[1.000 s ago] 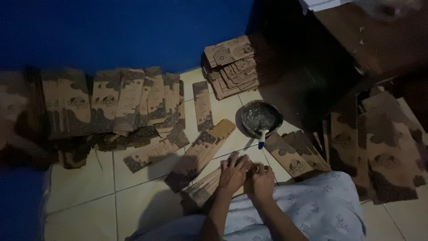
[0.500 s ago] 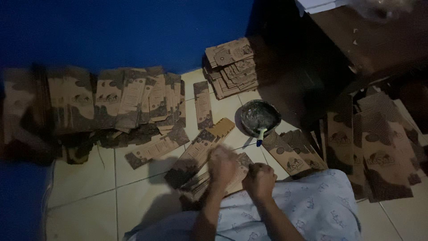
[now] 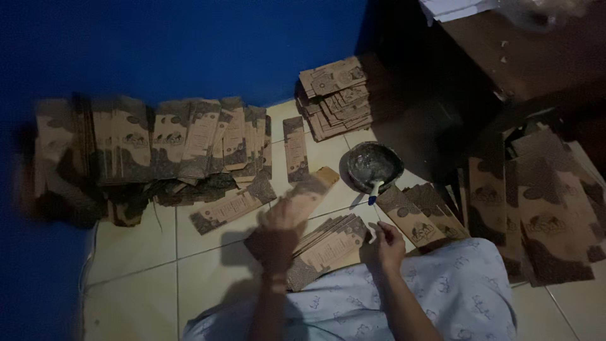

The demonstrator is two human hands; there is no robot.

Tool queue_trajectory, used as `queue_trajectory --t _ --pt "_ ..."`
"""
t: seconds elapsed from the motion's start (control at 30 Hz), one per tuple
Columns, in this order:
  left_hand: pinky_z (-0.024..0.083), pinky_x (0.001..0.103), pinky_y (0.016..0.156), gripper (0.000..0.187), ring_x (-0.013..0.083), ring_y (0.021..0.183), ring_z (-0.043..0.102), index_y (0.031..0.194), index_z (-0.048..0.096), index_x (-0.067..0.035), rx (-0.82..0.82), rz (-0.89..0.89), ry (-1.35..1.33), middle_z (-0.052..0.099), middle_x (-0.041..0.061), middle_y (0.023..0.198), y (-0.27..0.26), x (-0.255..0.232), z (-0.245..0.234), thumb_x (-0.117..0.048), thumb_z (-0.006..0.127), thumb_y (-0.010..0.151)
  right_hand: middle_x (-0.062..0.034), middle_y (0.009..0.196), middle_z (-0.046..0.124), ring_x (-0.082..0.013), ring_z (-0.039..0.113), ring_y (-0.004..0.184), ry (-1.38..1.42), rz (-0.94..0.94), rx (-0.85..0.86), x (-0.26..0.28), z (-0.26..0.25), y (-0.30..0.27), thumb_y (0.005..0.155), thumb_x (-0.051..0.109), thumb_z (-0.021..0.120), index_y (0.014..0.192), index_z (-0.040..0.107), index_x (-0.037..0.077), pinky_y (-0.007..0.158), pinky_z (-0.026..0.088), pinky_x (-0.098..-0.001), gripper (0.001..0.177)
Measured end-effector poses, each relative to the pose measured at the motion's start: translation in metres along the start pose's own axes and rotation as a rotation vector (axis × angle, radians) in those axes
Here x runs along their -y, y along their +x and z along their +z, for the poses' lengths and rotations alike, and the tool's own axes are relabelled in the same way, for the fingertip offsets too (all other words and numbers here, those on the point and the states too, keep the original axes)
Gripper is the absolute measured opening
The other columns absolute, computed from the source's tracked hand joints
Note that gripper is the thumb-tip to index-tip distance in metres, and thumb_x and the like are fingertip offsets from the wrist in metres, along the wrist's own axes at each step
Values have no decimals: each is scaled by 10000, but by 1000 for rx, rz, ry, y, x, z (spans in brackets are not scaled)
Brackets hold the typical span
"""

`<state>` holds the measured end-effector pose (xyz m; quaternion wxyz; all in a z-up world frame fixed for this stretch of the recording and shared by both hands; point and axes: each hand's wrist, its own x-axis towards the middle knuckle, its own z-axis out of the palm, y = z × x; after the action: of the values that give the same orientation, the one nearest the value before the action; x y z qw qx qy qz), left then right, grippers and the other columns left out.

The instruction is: The person sits on a tiled floor and assembles printed paper sheets into a finished product. They align the sheets, apply a white adhesive from a bowl using a brush, and press the edges together. The person handles the items one at a time, stacking the completed units on the floor.

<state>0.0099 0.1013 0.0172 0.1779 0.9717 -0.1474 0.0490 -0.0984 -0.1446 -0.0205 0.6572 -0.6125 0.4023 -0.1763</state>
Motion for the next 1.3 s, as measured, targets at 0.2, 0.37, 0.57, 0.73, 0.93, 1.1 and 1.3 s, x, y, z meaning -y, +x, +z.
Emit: queue_trajectory --t 0.2,0.37,0.57,0.73,0.93,1.1,1.3 --pt "363 590 1107 987 391 1376 422 1597 296 -136 410 121 -328 400 190 1551 -9 -71 34 -345 806 779 -100 933 681 -223 635 842 586 262 309 -56 6 28 935 -33 680 1123 605 -10 699 540 -362 204" --pt "432 515 1116 836 368 1400 449 1581 325 -176 621 103 -211 415 143 1589 6 -91 46 -337 726 865 -111 836 662 -243 630 704 298 192 308 -32 2 14 853 -81 692 1086 643 29 564 494 -401 262" --pt "411 569 1052 794 399 1335 460 1590 382 -204 335 330 -10 480 186 1423 7 -105 69 -237 727 876 -185 791 699 -342 689 718 -669 -401 47 19 2 -23 721 51 761 1059 710 70 656 552 -442 342" --pt "375 620 941 722 380 1246 447 1524 432 -312 258 471 100 484 145 1368 -1 -104 87 -249 715 863 -193 856 637 -378 628 754 -944 -775 4 1 4 -17 833 128 701 912 695 81 685 531 -482 92" --pt "334 605 1053 595 376 1315 411 1493 527 -251 149 522 55 495 110 1444 -14 -84 120 -185 664 917 -179 1000 640 -392 592 891 -1127 -784 70 11 11 -24 756 177 707 962 709 58 768 494 -509 238" --pt "284 601 1092 593 314 1424 388 1408 607 -188 34 577 31 550 10 1497 -18 -75 138 -123 677 823 -159 989 661 -372 596 932 -1122 -832 127 21 10 -25 742 127 700 1029 722 33 763 489 -479 302" --pt "255 596 1115 485 293 1406 415 1322 675 -127 52 583 -27 596 64 1423 -21 -77 130 -129 688 836 -181 981 702 -357 573 1063 -1160 -864 287 4 12 -24 649 143 747 923 746 0 885 462 -492 309"
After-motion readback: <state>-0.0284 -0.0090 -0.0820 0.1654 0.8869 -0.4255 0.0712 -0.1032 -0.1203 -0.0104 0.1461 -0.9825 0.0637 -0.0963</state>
